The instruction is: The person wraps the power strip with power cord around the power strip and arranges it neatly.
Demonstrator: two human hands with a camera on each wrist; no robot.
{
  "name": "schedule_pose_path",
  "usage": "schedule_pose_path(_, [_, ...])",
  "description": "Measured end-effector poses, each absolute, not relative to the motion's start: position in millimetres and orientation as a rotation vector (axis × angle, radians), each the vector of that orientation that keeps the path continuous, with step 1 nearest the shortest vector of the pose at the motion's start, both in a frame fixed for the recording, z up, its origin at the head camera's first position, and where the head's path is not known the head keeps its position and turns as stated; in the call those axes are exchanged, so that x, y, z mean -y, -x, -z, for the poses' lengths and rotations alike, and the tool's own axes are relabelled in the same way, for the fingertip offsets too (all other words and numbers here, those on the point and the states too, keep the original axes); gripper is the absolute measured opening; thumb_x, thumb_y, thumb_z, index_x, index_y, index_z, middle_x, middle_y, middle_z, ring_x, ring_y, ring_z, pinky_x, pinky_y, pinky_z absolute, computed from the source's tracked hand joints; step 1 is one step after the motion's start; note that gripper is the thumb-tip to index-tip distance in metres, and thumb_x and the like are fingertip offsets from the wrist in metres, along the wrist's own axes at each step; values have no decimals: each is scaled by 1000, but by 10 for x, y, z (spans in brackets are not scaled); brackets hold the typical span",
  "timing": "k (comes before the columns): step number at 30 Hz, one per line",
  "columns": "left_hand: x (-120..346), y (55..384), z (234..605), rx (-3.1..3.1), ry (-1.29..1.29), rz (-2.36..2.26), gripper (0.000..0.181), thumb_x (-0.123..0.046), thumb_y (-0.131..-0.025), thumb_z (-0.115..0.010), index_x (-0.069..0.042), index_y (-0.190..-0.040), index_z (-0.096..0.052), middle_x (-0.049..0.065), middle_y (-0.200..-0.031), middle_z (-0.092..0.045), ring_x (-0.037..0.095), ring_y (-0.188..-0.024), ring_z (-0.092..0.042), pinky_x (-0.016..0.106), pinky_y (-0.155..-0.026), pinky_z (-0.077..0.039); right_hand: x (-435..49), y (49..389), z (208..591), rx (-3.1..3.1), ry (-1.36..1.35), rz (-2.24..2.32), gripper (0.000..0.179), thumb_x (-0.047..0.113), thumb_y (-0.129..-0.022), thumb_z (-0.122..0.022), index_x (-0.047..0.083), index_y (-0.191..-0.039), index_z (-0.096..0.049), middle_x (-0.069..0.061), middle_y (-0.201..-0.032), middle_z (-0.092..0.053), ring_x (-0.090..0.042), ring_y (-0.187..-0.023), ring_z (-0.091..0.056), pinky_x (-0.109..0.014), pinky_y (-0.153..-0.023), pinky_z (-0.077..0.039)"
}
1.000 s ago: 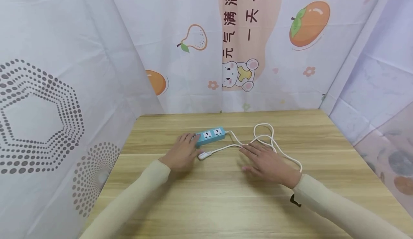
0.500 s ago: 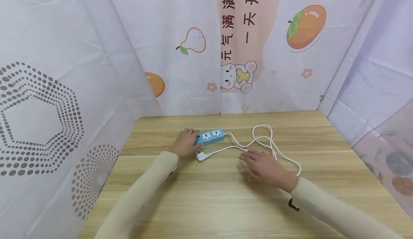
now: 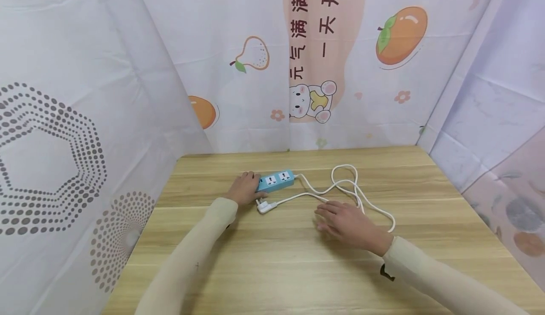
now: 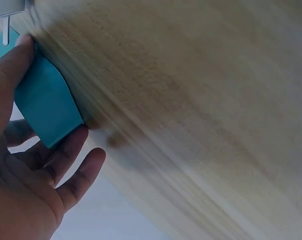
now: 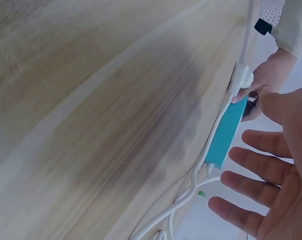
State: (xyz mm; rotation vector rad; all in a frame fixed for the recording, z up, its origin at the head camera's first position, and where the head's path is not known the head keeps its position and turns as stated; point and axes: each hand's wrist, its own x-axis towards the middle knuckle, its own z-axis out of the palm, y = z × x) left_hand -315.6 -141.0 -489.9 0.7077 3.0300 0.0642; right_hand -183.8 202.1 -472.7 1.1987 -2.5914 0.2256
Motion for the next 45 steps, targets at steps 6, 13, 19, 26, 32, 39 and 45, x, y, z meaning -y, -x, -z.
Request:
schedule_pose_path(6, [1398,3154,4925,-3036,-728,-15,82,-63,-94,-63,2,-142,-50,20,-128,-59,32,-117,-56,49,-96,-50,-1989,1819,4742,2604,-1214,-200,43,33,-98,-71,1,-127,-68,-16,-128,-68,-39,-121,-62,-52,-100,-49])
schedule_pose_path(13, [1386,3225,4989,-3049,-775,59,79,-66,-95,-60,3,-134,-56,16,-117,-58,24,-99,-53,43,-85,-52,-1973,1818,4772,2582,-1238,-200,42,34,-97,-71,2,-125,-69,-15,-126,-69,-38,-121,-63,-52,-98,-50])
schedule_pose_path(19, [1378,3245,5019,-3065,-831,93,77,-64,-95,-61,6,-127,-59,17,-114,-61,25,-97,-56,43,-82,-54,-1962,1811,4792,2575,-1259,-202,40,32,-97,-71,2,-123,-70,-15,-125,-69,-36,-119,-63,-50,-97,-51])
schedule_pose_path(26, [1398,3217,5058,-3104,-889,110,76,-64,-97,-59,8,-122,-60,17,-108,-61,25,-94,-55,41,-76,-54,-1944,1799,4781,2554,-1275,-205,39,33,-97,-72,3,-122,-70,-15,-123,-70,-37,-119,-64,-50,-97,-51])
schedule_pose_path(32, [1433,3140,4911,-3145,-883,-12,72,-60,-98,-61,8,-122,-59,15,-104,-56,24,-91,-50,41,-75,-52,-1930,1806,4787,2568,-1235,-210,38,31,-96,-73,2,-121,-71,-15,-123,-70,-37,-117,-64,-51,-95,-52])
schedule_pose_path(39, [1487,2949,4700,-3150,-907,-118,71,-58,-98,-62,6,-127,-58,10,-106,-55,21,-93,-49,38,-79,-51,-1878,1832,4758,2564,-1132,-221,37,27,-96,-73,2,-124,-69,-13,-124,-70,-37,-117,-64,-56,-96,-49])
schedule_pose_path(45, [1492,2705,4570,-3179,-952,-242,65,-54,-95,-69,4,-123,-58,8,-102,-54,19,-88,-49,35,-74,-48,-1821,1898,4701,2436,-987,-392,31,17,-91,-76,4,-118,-70,-12,-116,-71,-36,-110,-66,-58,-97,-46])
